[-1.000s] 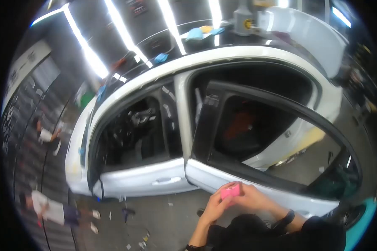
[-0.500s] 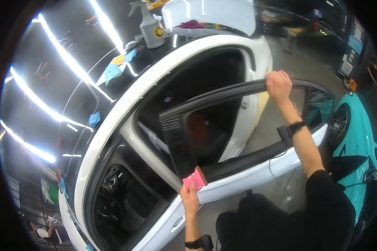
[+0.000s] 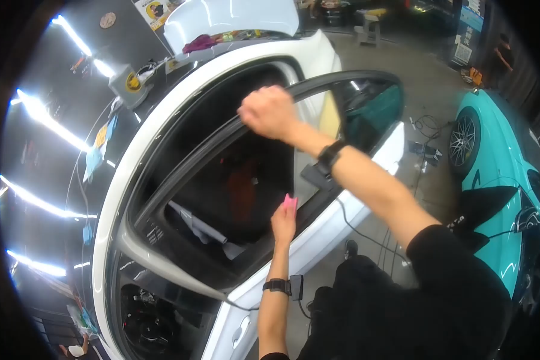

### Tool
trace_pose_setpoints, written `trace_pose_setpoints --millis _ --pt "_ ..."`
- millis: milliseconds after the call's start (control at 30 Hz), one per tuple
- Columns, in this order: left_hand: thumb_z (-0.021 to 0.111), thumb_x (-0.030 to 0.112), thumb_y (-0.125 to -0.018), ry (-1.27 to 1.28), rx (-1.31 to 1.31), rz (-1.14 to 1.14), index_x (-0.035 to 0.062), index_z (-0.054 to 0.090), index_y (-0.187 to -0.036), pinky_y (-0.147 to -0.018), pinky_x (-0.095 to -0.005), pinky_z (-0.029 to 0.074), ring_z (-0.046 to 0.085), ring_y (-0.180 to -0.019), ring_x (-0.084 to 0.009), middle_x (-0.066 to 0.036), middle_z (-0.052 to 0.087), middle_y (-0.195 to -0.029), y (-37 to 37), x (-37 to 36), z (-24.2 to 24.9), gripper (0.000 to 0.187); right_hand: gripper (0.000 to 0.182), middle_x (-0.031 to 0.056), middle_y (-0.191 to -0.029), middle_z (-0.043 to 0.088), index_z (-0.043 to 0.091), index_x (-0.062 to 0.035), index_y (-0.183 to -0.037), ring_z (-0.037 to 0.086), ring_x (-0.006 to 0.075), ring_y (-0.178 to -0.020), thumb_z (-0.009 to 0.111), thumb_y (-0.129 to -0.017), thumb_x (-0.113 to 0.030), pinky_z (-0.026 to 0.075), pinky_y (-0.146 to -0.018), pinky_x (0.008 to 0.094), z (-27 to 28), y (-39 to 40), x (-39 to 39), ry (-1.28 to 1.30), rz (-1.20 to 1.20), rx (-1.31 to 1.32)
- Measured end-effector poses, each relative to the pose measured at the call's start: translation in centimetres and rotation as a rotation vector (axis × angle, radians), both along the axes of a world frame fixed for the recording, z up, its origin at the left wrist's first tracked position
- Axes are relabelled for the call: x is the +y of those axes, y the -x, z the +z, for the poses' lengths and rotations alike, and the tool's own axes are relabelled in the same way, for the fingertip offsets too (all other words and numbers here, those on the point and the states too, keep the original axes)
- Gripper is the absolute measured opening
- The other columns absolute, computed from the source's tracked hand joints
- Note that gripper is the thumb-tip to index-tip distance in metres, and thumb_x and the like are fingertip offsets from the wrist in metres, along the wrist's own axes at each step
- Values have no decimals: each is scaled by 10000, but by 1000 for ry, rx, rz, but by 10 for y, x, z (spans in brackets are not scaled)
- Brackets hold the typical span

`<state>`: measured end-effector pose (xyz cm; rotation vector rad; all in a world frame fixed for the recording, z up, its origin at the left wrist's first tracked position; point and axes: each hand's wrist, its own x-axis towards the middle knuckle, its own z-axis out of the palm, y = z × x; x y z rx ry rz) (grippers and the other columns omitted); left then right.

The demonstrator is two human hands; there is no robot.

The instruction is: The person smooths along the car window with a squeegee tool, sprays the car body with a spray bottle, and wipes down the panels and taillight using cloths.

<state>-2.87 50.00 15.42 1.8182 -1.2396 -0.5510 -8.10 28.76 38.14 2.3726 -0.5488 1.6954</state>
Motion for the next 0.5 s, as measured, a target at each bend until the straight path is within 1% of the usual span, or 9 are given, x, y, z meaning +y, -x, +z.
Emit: trace_pose_setpoints --millis 33,100,167,300,333,367,433,467,500 --pt "525 360 -1009 -14 -93 19 22 697 -1061 -732 -424 492 690 -867 -387 -242 690 -929 -9 -12 -12 382 272 64 -712 619 618 -124 -692 617 271 -717 650 -871 -327 479 -712 414 2 -6 0 -5 42 1" --pt "555 350 -988 28 47 189 23 712 -1016 -745 -444 506 670 -855 -435 -247 692 -913 -14 -24 -9 364 231 57 -733 594 616 -131 -738 608 261 -750 668 -867 -315 475 -758 404 0 -21 -5 0 92 7" --pt "573 333 -984 -17 -78 343 2 703 -1020 -720 -414 505 694 -781 -347 -221 698 -854 -32 -25 -26 357 238 59 -738 594 613 -122 -735 601 253 -764 667 -866 -313 466 -778 393 0 -41 -7 -21 137 8" --pt "590 320 -987 87 125 509 -27 684 -888 -686 -363 493 616 -678 -208 -177 678 -768 -41 -10 -37 373 247 58 -744 599 620 -106 -743 593 247 -762 655 -876 -311 453 -776 377 -2 -70 -15 -75 279 -80" --pt "531 316 -1019 16 28 500 -14 657 -890 -745 -398 509 648 -718 -281 -182 672 -773 -46 -9 -40 376 251 60 -747 601 621 -103 -744 593 247 -769 654 -878 -312 451 -777 378 -2 -79 -15 -102 295 -67" --pt "531 316 -1019 15 29 508 -14 657 -890 -745 -398 509 648 -718 -281 -182 672 -773 -51 -10 -55 376 254 62 -750 604 622 -101 -745 594 248 -776 652 -880 -314 449 -779 378 -2 -91 -16 -119 308 -55" --pt "461 328 -1046 -77 -440 479 1 621 -936 -821 -471 497 650 -819 -393 -194 668 -799 -55 -12 -82 380 267 75 -776 610 620 -93 -756 589 254 -805 646 -892 -321 439 -795 381 -1 -109 -16 -164 369 -32" --pt "402 333 -1059 -95 -496 510 30 602 -984 -859 -540 456 613 -916 -468 -214 677 -860 -43 -19 -65 371 272 76 -785 609 614 -95 -751 584 253 -811 641 -897 -323 435 -794 383 -1 -118 -17 -169 394 -41" --pt "402 333 -1059 -95 -491 511 30 602 -984 -859 -540 456 613 -916 -468 -214 677 -860 -44 -26 -58 371 278 78 -794 607 608 -96 -746 578 252 -818 637 -902 -324 430 -793 385 -3 -124 -20 -173 418 -47"
